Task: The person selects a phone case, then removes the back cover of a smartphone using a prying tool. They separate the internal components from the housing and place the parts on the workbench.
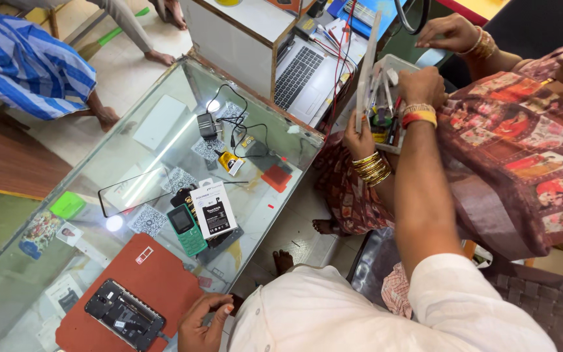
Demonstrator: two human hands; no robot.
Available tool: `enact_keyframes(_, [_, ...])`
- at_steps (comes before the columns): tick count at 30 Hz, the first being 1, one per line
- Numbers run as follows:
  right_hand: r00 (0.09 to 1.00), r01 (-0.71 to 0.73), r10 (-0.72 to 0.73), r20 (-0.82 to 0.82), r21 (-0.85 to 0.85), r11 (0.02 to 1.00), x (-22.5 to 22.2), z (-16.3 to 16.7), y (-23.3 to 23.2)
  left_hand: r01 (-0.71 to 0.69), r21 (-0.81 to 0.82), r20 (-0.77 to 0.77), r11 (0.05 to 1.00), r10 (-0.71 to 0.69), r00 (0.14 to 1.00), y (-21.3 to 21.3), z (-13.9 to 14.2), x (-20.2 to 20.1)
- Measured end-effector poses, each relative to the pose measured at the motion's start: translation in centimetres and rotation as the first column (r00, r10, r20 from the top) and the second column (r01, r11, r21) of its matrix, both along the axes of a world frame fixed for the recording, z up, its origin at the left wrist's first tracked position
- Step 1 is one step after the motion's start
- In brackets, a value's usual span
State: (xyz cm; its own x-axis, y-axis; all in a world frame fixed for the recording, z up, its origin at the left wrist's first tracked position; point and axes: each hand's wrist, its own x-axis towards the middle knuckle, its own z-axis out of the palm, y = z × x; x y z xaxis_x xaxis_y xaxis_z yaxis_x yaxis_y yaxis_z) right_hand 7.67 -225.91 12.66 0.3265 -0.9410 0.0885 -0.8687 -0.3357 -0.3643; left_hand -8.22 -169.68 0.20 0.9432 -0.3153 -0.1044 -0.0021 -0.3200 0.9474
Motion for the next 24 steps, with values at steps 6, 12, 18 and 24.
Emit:
enact_keyframes(6, [0.725,-0.060,0.367,0.582,-0.478,0.876,-3.9,-2.7,-0.9,0.098,-0.021,0.097,0.995,-0.096,0.991,0.6,0.8,-0.3])
enact_keyframes(12, [-0.101,-0.445,0.291,0.951,-0.305,0.842,-8.5,-3.4,7.5,0.178,-0.064,0.119,0.982,-0.170,0.978,2.2,3.2,-0.4])
enact_keyframes(18, [0.274,-0.900,-0.210,0.939,0.327,0.287,-15.6,-6.9,34.4,0.187,-0.107,0.056,0.976,-0.182,0.982,3.8,4.2,-1.2])
enact_keyframes(24, [0.482,-0.813,-0.205,0.852,0.347,-0.467,-18.6,-6.0,48.0,0.079,-0.102,0.014,0.992,-0.078,0.997,9.6,4.4,-3.4])
